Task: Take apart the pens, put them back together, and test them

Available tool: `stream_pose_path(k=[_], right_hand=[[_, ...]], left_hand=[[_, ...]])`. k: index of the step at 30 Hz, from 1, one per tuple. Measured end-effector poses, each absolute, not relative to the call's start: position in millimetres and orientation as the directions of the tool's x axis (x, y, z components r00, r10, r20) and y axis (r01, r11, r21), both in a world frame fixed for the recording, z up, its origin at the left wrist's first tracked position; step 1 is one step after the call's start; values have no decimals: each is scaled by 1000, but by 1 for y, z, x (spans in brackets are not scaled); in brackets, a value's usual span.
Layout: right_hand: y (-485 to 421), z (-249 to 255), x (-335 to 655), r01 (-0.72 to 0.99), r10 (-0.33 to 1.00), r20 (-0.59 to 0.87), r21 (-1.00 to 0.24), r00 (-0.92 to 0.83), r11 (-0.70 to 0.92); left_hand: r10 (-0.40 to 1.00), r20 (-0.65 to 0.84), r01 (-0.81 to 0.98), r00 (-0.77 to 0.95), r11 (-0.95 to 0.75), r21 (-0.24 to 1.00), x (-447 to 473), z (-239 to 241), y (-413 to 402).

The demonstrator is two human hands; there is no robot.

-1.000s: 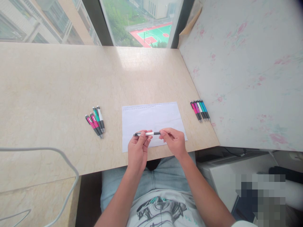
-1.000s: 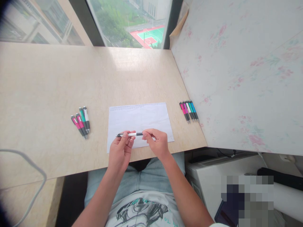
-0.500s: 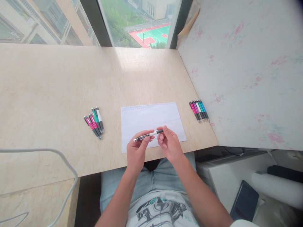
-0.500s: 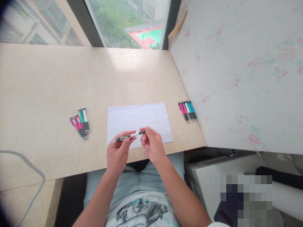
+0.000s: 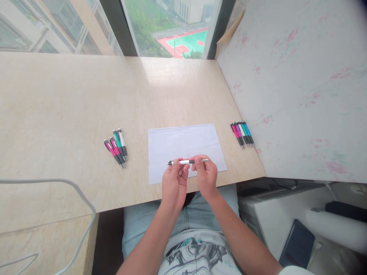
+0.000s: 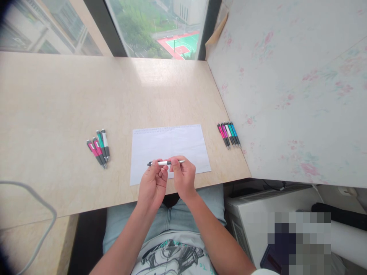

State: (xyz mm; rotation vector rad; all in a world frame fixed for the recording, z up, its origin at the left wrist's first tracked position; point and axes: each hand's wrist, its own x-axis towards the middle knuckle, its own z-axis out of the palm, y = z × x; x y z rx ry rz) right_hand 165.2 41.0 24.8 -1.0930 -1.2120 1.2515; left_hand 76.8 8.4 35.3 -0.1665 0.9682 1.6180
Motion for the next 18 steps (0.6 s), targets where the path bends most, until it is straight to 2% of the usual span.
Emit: stream_pose_path(k=[3, 7, 10, 14, 18], right_hand=[[46, 27, 172, -49, 983, 91, -995, -163, 84], [57, 26, 183, -130, 950, 12, -991, -313, -30], [63, 26, 190, -121, 926, -42, -988, -374, -94], [68, 29, 198, 52, 934, -95, -995, -344, -82], [72, 34, 204, 173, 940, -31, -984, -339, 29]], left_hand=[[751, -591, -879, -294, 30, 476, 72, 38, 10], [775, -529, -821, -345, 24, 571, 64, 36, 9], [793, -481, -756, -374, 40, 654, 59, 32, 7], [805, -420, -672, -419, 37, 740, 54, 27, 6], [809, -403, -632, -428, 52, 774, 54, 26, 6]])
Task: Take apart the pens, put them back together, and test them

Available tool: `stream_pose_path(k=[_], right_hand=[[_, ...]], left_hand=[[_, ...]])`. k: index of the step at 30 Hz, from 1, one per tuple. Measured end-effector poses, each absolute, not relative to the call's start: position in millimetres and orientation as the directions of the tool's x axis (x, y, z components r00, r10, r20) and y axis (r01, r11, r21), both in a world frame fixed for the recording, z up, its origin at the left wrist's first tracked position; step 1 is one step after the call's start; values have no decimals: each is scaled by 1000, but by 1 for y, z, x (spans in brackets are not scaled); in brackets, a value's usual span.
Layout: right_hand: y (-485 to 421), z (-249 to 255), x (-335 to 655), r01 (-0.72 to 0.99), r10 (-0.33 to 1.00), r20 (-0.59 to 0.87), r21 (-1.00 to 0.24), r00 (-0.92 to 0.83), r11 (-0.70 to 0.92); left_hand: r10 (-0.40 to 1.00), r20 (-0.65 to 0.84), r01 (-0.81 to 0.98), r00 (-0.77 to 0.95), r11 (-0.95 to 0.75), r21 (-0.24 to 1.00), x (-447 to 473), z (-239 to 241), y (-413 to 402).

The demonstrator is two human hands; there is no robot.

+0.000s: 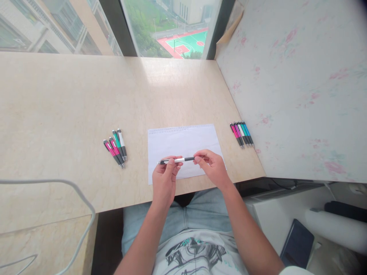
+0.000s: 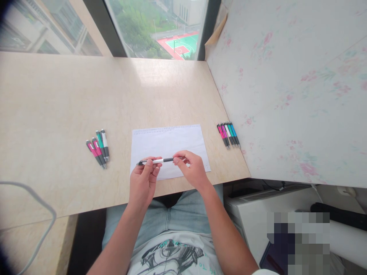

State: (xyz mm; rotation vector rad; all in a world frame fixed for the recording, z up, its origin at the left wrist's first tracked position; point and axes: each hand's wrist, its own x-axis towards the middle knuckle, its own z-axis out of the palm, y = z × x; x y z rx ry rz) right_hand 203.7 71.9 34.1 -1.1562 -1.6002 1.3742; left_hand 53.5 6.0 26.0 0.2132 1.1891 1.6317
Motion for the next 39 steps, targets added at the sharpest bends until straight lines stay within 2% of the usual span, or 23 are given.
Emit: stream_pose_path(k=[3, 5, 10, 14, 19, 25, 30, 36, 39], right_hand=[[74, 37, 207, 172, 921, -8, -983, -389, 64], [74, 38, 208, 187, 908, -47, -982, -415, 34], [73, 38, 207, 294, 899, -84, -955, -430, 51], [74, 39, 206, 226, 903, -5, -969, -430, 103], [73, 40, 205, 254, 880, -79, -966, -468, 48], [71, 39, 204, 222, 898, -25, -971, -439, 82], [72, 40, 205, 228, 881, -112, -974, -459, -5], [72, 40, 205, 224, 896, -31, -972, -444, 78], [71, 38, 204, 221, 890, -91, -975, -447, 11]], left_hand=[[809, -401, -622, -430, 57, 781, 54, 26, 6], [813, -398, -617, -425, 61, 784, 55, 26, 5], [814, -399, -615, -422, 67, 786, 57, 26, 5], [800, -413, -629, -435, 58, 775, 56, 24, 5], [802, -417, -635, -427, 62, 770, 56, 25, 5], [794, -423, -636, -437, 60, 769, 56, 24, 5], [798, -424, -636, -428, 67, 768, 56, 24, 4], [787, -437, -643, -435, 68, 763, 57, 24, 5], [792, -432, -638, -431, 71, 767, 57, 24, 5]])
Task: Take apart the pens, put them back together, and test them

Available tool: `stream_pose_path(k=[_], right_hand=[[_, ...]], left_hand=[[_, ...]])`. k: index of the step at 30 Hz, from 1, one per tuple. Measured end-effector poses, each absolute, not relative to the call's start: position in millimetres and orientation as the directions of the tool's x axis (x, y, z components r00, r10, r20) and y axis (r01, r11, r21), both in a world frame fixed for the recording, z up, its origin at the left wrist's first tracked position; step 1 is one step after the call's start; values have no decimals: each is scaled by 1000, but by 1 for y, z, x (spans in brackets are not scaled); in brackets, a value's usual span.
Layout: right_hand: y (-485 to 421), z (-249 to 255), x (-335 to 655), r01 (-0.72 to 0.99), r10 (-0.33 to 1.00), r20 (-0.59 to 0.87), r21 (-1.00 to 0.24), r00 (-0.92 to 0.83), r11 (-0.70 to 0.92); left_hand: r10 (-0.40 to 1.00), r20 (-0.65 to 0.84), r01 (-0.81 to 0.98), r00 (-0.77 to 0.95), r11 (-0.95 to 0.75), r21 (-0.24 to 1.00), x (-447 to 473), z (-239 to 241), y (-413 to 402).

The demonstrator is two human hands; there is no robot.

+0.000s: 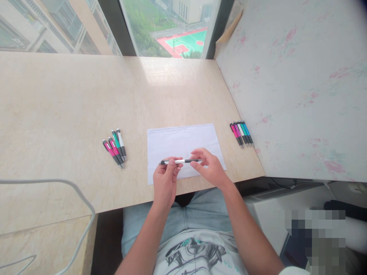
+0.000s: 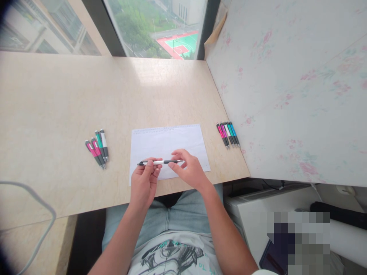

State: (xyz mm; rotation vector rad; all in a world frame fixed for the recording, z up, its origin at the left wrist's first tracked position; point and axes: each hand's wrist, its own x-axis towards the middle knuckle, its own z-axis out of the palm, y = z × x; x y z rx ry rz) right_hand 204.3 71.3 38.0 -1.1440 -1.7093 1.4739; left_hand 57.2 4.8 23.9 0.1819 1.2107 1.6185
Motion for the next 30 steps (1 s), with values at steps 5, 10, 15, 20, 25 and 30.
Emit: stream_pose_path(k=[5, 10, 15, 20, 25, 30], right_hand=[[70, 37, 204, 253, 899, -41, -964, -435, 79], [69, 39, 203, 186, 893, -41, -981, -447, 47], [70, 37, 203, 229, 901, -70, -973, -429, 33], [70, 39, 203, 171, 897, 21, -980, -441, 106], [70, 37, 202, 175, 897, -111, -984, -428, -38], [70, 38, 202, 151, 902, -141, -985, -409, -85]], left_hand=[[792, -438, -645, -426, 73, 761, 57, 24, 5], [795, -431, -649, -427, 62, 758, 57, 24, 5], [798, -433, -651, -420, 68, 756, 56, 24, 5], [793, -436, -655, -424, 64, 753, 56, 23, 5], [810, -424, -656, -406, 64, 752, 56, 23, 5], [867, -363, -663, -341, 52, 747, 54, 23, 4]])
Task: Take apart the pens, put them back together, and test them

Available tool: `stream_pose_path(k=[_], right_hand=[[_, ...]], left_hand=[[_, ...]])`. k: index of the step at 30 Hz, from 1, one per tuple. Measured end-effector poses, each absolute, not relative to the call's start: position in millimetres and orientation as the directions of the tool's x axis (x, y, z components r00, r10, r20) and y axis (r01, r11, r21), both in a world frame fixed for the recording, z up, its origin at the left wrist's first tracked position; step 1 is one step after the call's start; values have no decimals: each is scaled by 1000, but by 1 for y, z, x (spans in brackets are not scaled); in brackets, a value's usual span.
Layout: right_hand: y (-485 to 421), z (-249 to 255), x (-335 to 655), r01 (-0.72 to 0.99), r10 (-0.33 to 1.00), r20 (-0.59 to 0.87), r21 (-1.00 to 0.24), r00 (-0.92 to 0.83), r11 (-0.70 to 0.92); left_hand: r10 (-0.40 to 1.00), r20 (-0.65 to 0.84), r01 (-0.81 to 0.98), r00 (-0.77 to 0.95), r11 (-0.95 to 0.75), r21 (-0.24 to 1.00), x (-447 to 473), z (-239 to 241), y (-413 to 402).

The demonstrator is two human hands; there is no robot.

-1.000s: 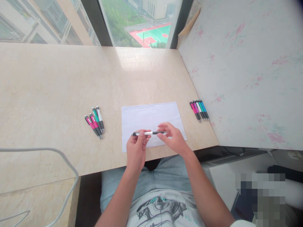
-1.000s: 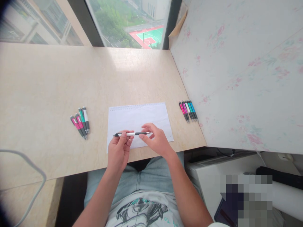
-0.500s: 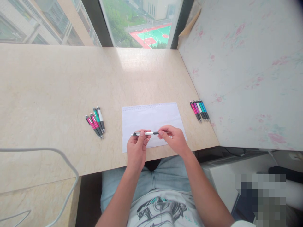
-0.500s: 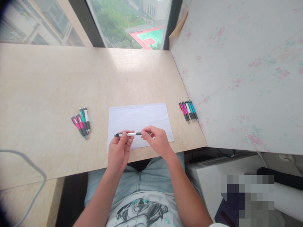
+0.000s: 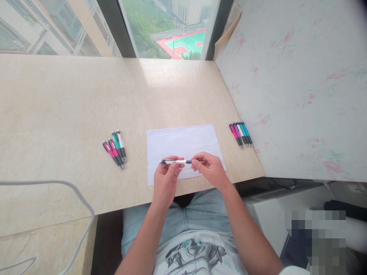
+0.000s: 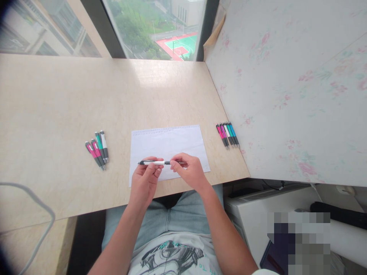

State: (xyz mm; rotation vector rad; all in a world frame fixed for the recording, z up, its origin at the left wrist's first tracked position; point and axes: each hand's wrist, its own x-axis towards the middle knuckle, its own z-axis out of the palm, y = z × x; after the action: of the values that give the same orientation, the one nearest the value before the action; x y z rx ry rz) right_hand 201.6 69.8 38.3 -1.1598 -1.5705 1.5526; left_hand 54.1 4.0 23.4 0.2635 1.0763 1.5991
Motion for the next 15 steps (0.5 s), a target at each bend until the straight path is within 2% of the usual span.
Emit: stream_pose_path(k=[4, 7, 13, 15], right_hand=[[68, 40, 202, 166, 899, -176, -979, -400, -118], [67, 39, 202, 177, 896, -183, -977, -403, -120], [66, 38, 199, 174, 910, 0, -981, -415, 80], [66, 38, 198, 164, 911, 12, -983, -412, 87]], left_hand=[[908, -329, -673, -261, 74, 736, 57, 25, 3], [898, -336, -671, -284, 64, 739, 59, 23, 4], [854, -373, -682, -363, 29, 731, 60, 21, 6], [870, -354, -686, -343, 25, 728, 60, 24, 6]])
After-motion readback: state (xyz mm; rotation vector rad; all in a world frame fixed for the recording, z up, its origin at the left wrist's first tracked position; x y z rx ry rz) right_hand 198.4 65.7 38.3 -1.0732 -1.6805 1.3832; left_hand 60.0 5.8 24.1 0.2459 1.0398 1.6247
